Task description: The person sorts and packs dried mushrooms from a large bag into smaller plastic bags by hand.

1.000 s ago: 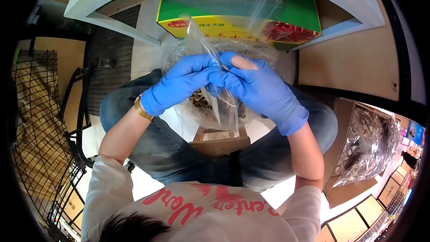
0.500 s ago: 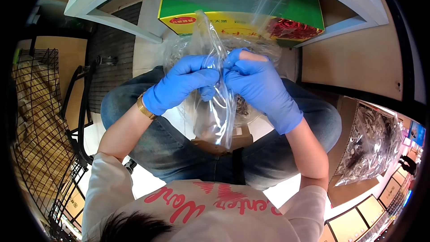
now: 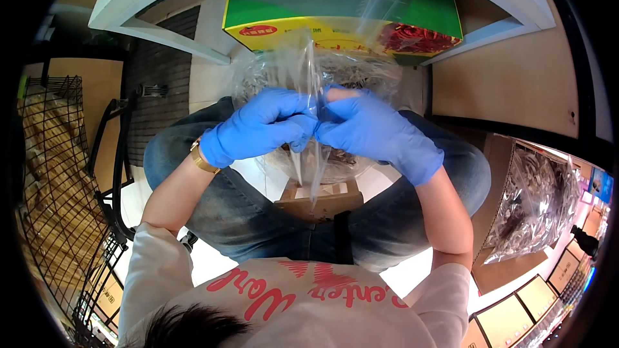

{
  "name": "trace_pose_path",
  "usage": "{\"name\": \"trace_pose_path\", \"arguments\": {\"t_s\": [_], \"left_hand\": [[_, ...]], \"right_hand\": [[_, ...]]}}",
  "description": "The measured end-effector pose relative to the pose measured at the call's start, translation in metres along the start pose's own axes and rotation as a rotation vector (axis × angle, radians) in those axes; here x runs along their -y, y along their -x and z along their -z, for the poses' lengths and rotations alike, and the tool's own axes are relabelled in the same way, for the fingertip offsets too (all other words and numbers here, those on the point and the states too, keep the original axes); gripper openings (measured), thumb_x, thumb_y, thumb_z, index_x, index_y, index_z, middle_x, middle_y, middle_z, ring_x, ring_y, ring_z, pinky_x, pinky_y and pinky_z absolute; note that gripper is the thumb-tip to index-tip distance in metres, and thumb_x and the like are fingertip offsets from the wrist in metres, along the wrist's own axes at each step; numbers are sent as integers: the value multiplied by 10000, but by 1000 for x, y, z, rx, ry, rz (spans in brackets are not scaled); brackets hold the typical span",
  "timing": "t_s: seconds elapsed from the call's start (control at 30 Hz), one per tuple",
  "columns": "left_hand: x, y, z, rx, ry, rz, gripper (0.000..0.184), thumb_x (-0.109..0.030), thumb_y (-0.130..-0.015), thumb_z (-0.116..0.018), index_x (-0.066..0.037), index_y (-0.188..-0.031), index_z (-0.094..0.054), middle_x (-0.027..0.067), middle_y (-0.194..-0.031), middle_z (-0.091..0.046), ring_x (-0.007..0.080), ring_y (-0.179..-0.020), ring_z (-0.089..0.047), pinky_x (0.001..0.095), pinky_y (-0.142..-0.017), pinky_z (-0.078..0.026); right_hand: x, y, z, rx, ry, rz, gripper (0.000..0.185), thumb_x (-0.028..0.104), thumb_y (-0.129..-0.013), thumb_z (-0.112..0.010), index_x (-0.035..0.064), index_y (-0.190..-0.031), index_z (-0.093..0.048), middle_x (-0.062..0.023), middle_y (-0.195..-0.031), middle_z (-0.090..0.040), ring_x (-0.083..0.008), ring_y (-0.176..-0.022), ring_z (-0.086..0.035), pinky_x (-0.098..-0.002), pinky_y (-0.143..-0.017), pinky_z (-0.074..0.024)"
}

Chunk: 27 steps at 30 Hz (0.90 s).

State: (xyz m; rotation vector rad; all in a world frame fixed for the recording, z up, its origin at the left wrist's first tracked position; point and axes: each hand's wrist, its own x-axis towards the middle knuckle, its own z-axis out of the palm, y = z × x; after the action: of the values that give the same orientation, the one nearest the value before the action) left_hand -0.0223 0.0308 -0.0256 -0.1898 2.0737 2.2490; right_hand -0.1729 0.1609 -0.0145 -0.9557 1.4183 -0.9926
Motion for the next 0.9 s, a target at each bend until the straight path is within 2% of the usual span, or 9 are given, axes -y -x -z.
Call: {"name": "trace_pose_path", "arguments": {"t_s": [0.07, 0.13, 0.27, 0.5, 0.57, 0.73, 0.77, 0.8, 0.9], "left_hand": [[2, -2, -5, -16, -93, 0, 67, -39, -828, -529, 0, -775, -540, 25, -652, -550, 79, -590, -489, 246, -571, -426], [11, -4, -7, -56, -334, -82, 71, -36, -822, -533, 3, -763, -532, 22, -629, -530, 78, -575, -482, 248, -560, -419], [7, -2, -2, -93, -260, 4, 85, -38, -828, -528, 0, -752, -525, 17, -638, -533, 80, -574, -478, 246, -546, -407], [-16, 9, -6, -103, 431, 78, 83, -47, -846, -519, -6, -829, -589, 0, -655, -532, 65, -536, -483, 224, -489, -402], [-17, 8, -6, -159, 486, 71, 99, -49, -847, -523, -1, -869, -606, -4, -644, -529, 60, -519, -480, 221, -476, -401], [-11, 0, 4, -465, -294, 93, 147, -107, -837, -585, -16, -722, -585, -34, -576, -487, 31, -492, -435, 204, -454, -367], [-13, 0, 7, -511, -221, 46, 187, -123, -760, -588, 14, -644, -532, 75, -539, -420, 97, -511, -366, 293, -507, -374], [-15, 2, 8, -513, -219, 44, 187, -123, -760, -588, 14, -644, -532, 75, -539, -420, 97, -511, -366, 293, -507, -374], [-18, 6, 10, -517, -229, 66, 182, -134, -763, -586, 7, -653, -551, 86, -533, -430, 109, -507, -377, 289, -507, -379]], "right_hand": [[-14, -4, 3, 125, 258, -19, 151, 83, -801, -620, -10, -917, -594, 11, -708, -572, -64, -696, -509, -244, -658, -456], [-11, -5, 2, 139, 170, -25, 156, 74, -798, -618, -12, -926, -595, 5, -710, -580, -59, -692, -503, -243, -650, -455], [-17, -6, -5, 32, 29, 14, 146, 22, -780, -611, -13, -921, -607, -8, -740, -617, -45, -676, -500, -242, -627, -455], [9, 4, -4, -22, -336, -70, 128, -58, -743, -584, -19, -859, -620, -9, -747, -629, -42, -680, -547, -220, -614, -469], [15, 3, -2, -79, -161, -46, 127, -60, -747, -566, -14, -855, -617, -17, -755, -634, -52, -695, -573, -219, -619, -481], [-3, -11, 10, -388, 244, 142, 100, -20, -741, -583, 20, -831, -599, -58, -847, -640, -95, -706, -605, -251, -623, -495], [-4, -12, 11, -538, 513, 360, 104, -10, -721, -599, 31, -816, -595, -62, -899, -628, -140, -757, -605, -272, -651, -496], [-5, -13, 12, -682, 782, 581, 112, 0, -701, -615, 42, -802, -590, -66, -950, -616, -184, -808, -606, -294, -679, -497], [8, -7, 7, -536, 1076, 861, 156, 58, -629, -636, 85, -774, -584, -45, -973, -583, -252, -958, -559, -355, -789, -473]]}}
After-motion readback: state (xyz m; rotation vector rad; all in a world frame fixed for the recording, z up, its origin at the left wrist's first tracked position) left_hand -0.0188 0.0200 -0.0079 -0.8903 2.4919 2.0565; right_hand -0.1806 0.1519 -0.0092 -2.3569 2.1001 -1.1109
